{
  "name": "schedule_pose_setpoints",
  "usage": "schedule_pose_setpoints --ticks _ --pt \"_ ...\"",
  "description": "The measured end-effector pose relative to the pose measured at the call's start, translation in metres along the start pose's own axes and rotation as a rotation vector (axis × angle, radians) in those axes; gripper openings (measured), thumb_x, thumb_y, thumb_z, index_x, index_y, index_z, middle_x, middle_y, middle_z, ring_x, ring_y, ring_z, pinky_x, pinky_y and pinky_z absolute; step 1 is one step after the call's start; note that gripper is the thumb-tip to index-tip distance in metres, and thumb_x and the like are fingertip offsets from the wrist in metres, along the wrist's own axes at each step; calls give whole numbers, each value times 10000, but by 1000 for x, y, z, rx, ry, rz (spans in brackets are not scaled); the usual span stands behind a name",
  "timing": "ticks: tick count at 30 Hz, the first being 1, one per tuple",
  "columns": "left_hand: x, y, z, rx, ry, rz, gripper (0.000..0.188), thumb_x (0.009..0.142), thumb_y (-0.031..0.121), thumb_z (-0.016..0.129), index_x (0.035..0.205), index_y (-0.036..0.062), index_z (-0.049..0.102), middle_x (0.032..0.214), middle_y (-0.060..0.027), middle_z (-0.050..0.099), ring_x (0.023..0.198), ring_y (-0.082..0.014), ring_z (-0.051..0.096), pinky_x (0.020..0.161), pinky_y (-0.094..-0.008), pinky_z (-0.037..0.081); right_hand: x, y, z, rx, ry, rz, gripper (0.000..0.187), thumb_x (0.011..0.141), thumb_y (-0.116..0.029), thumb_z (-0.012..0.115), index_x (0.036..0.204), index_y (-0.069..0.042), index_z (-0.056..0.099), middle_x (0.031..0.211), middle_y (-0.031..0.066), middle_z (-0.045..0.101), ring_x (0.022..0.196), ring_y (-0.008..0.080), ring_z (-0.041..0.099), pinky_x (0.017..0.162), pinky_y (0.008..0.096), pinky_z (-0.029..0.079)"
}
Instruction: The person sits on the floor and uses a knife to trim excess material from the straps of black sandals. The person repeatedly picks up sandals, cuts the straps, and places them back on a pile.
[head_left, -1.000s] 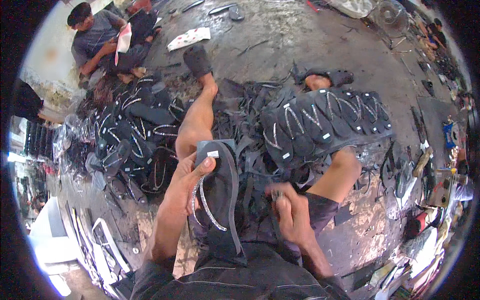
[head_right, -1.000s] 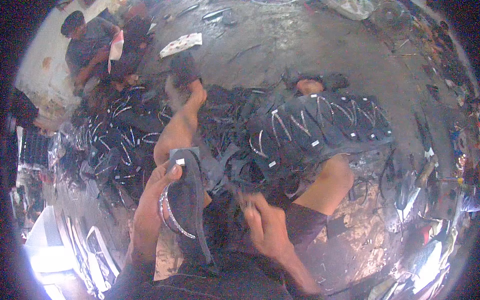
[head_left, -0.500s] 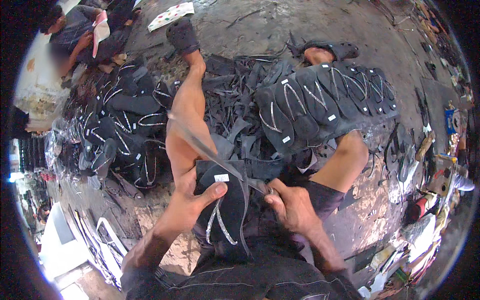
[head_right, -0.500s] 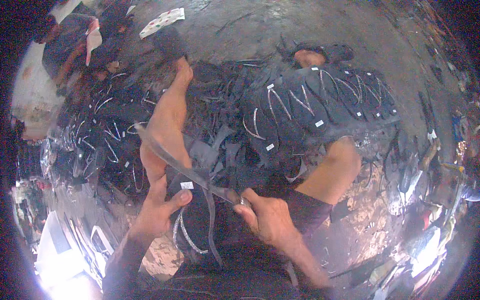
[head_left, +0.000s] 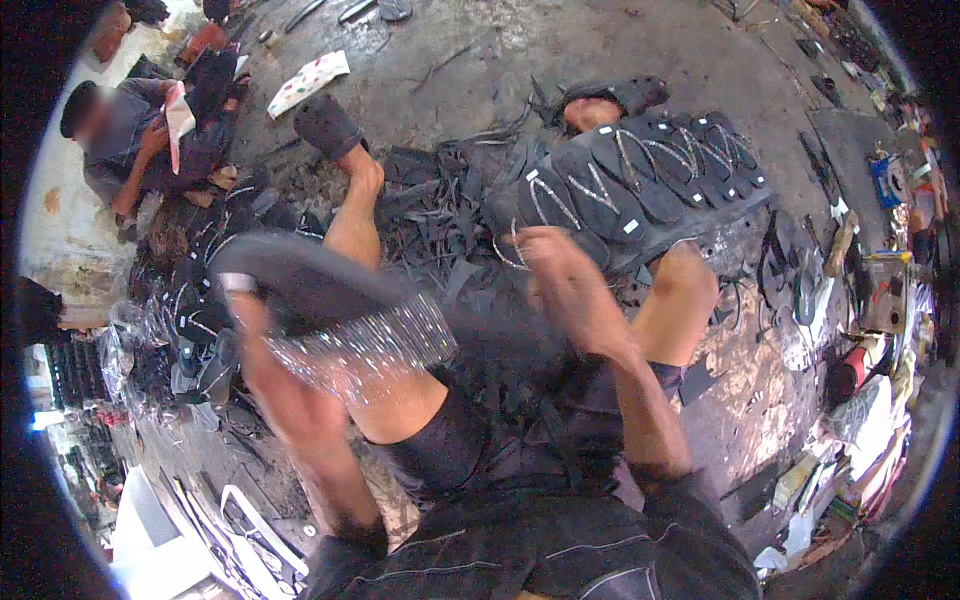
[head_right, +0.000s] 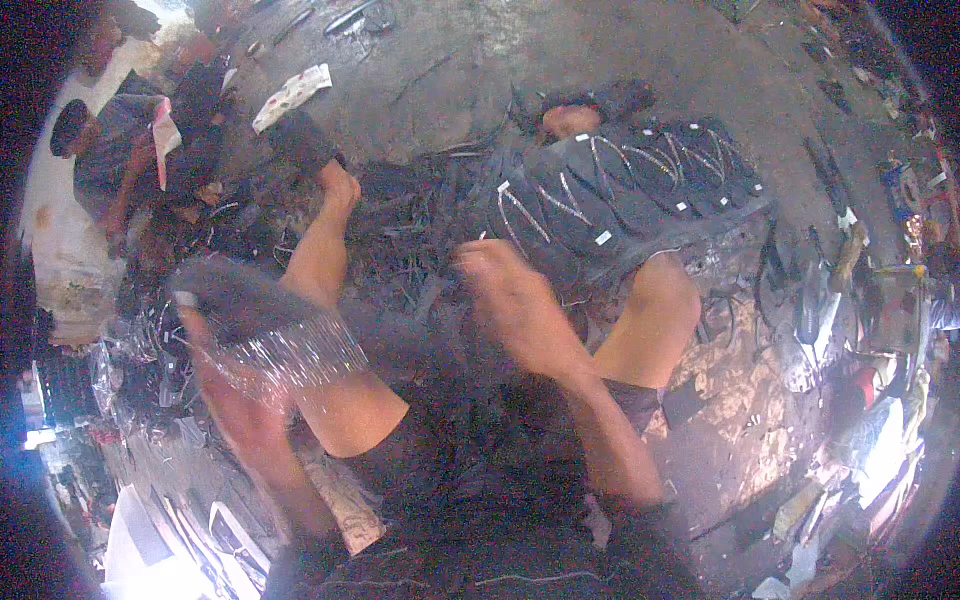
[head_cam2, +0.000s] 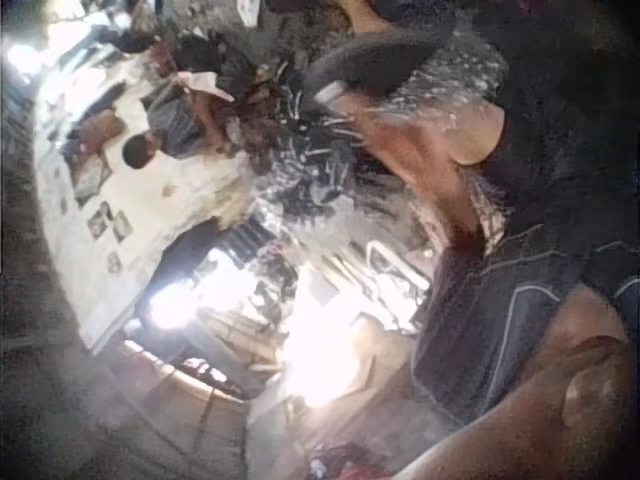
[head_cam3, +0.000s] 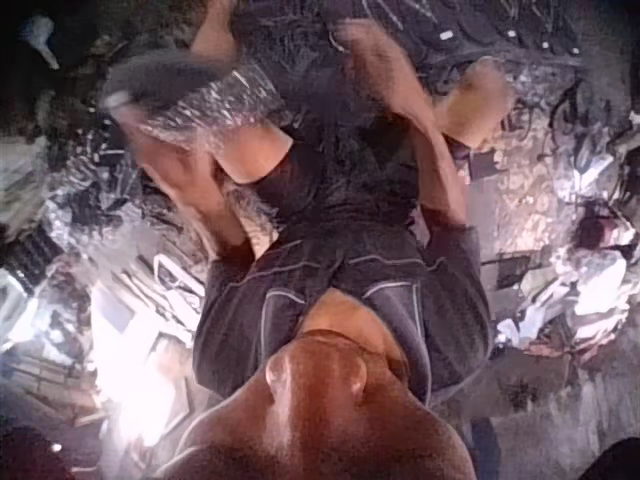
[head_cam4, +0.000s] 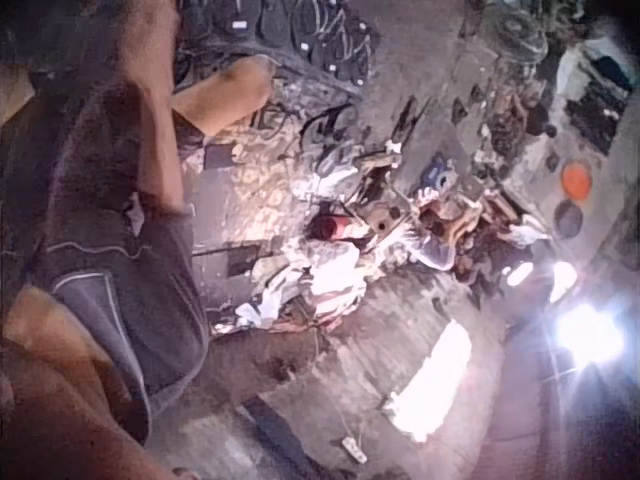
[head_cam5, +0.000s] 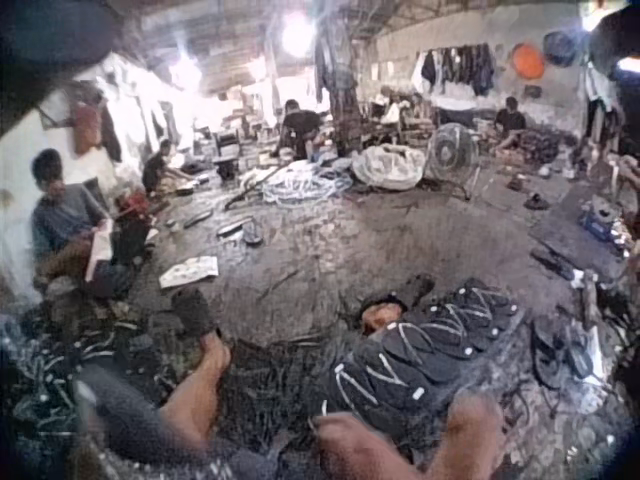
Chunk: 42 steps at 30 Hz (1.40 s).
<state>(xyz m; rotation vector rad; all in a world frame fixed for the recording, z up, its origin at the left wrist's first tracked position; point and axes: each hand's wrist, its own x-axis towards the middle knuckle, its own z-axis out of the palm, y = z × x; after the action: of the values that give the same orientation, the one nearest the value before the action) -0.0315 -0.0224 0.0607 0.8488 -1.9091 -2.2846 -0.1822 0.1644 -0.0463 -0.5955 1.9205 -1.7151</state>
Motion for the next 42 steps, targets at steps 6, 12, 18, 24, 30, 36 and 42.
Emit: schedule_pose_setpoints --ticks 6,12,18,24,30,36,42 --pt "10 7 51 -587 281 254 637 836 -146 732 1382 124 547 1311 -96 639 1101 -238 692 926 -411 637 -96 -3 -17 -65 418 -184 337 1136 -309 413 1239 -50 602 708 -14 534 565 75 468 513 235 378" --pt "22 -21 76 -833 51 69 437 982 44 695 1364 180 533 1281 -39 668 1100 -243 714 894 -439 672 -202 12 16 -154 237 46 304 1059 -300 527 1068 -17 636 683 94 535 567 170 519 545 349 429" --pt "23 -47 71 -751 13 -48 464 949 13 716 1372 94 542 1243 -47 668 1060 -222 706 924 -408 637 -189 26 -13 -542 156 172 305 998 -366 643 1059 -72 587 800 208 671 764 451 680 653 524 511" --pt "6 -78 69 -640 -3 -108 649 874 -69 760 1445 92 497 1288 -80 642 1130 -235 676 975 -430 607 -140 -4 -32 -362 28 157 321 1021 -367 624 1094 -57 588 747 210 641 714 429 680 612 490 494" --pt "28 -54 77 -656 12 -41 454 938 85 768 1344 113 565 1214 -59 693 1104 -220 701 915 -435 635 -168 -40 -14 89 156 35 338 1054 -354 578 1172 -40 612 647 130 537 577 234 619 544 411 454" --pt "38 -44 73 -741 -17 16 355 982 148 734 1307 144 591 1216 -36 706 1087 -209 711 890 -421 650 -187 5 -5 -309 158 184 288 1045 -324 566 1129 -48 566 757 268 646 751 513 661 632 534 506" --pt "27 -44 79 -747 25 14 361 952 56 742 1286 117 620 1164 -47 727 1030 -199 736 809 -420 683 -210 29 -4 -361 103 214 309 1026 -369 594 1078 -65 573 773 246 654 777 491 672 661 548 501"
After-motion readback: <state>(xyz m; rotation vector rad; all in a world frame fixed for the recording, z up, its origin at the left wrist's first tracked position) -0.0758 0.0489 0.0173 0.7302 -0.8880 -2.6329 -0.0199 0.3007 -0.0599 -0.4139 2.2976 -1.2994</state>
